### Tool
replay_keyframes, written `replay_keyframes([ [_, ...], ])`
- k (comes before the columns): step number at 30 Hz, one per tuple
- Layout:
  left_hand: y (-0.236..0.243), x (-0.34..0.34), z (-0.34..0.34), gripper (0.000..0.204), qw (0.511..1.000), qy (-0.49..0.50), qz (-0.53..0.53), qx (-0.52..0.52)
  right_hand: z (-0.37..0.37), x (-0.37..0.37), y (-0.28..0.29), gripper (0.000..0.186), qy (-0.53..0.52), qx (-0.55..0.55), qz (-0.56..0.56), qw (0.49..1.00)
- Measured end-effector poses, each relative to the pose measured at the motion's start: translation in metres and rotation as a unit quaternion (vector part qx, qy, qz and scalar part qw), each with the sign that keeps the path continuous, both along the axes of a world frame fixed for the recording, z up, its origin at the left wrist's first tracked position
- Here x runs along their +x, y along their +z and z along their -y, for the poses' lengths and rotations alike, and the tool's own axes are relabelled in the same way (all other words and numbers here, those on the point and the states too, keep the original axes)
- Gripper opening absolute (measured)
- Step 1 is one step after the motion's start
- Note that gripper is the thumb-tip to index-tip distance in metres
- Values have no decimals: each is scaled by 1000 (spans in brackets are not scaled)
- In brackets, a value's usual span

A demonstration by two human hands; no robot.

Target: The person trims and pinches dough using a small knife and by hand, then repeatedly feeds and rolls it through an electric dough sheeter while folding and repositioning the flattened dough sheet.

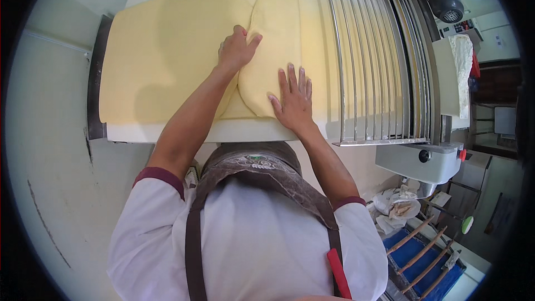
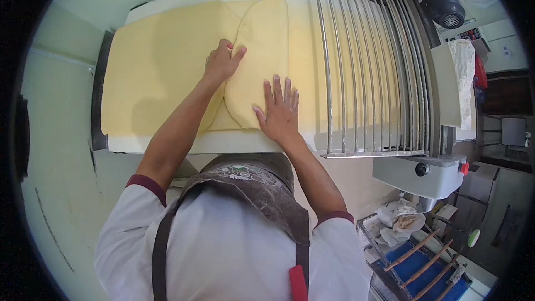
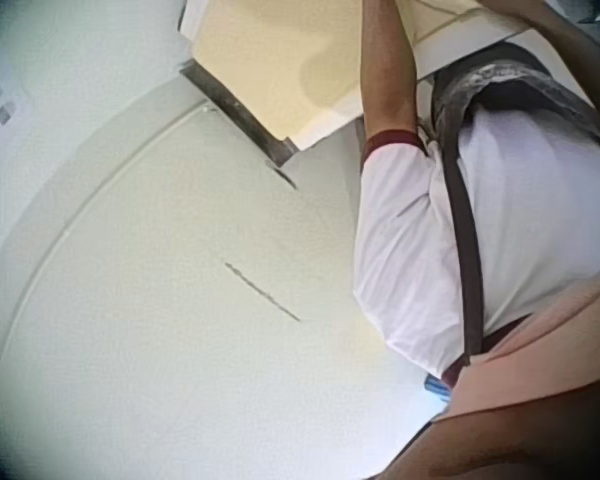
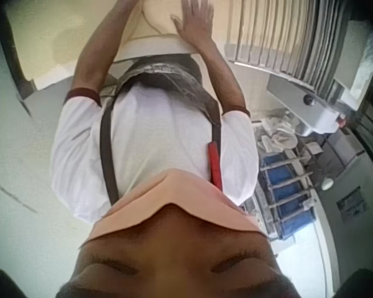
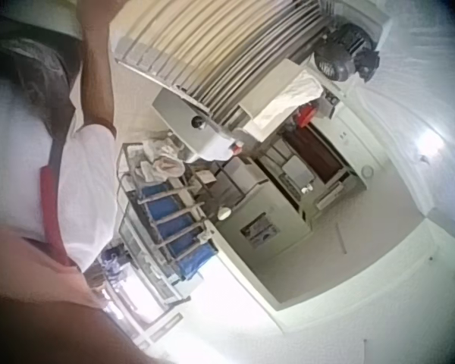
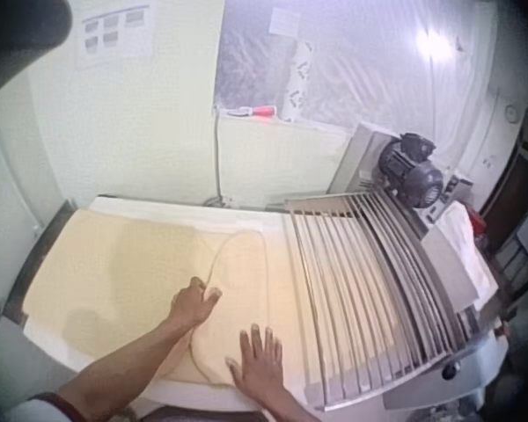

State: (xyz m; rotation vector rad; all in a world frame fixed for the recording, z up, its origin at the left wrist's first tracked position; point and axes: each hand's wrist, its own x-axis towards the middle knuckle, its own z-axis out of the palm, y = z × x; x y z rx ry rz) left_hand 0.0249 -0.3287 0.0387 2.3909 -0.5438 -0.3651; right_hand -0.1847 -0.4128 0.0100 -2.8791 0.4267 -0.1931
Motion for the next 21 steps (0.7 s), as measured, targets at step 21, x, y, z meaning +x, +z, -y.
replay_keyframes([
  [21,-33,24,94,71,935,-221,208,185,34,18,-3,71,-52,126,44,990],
])
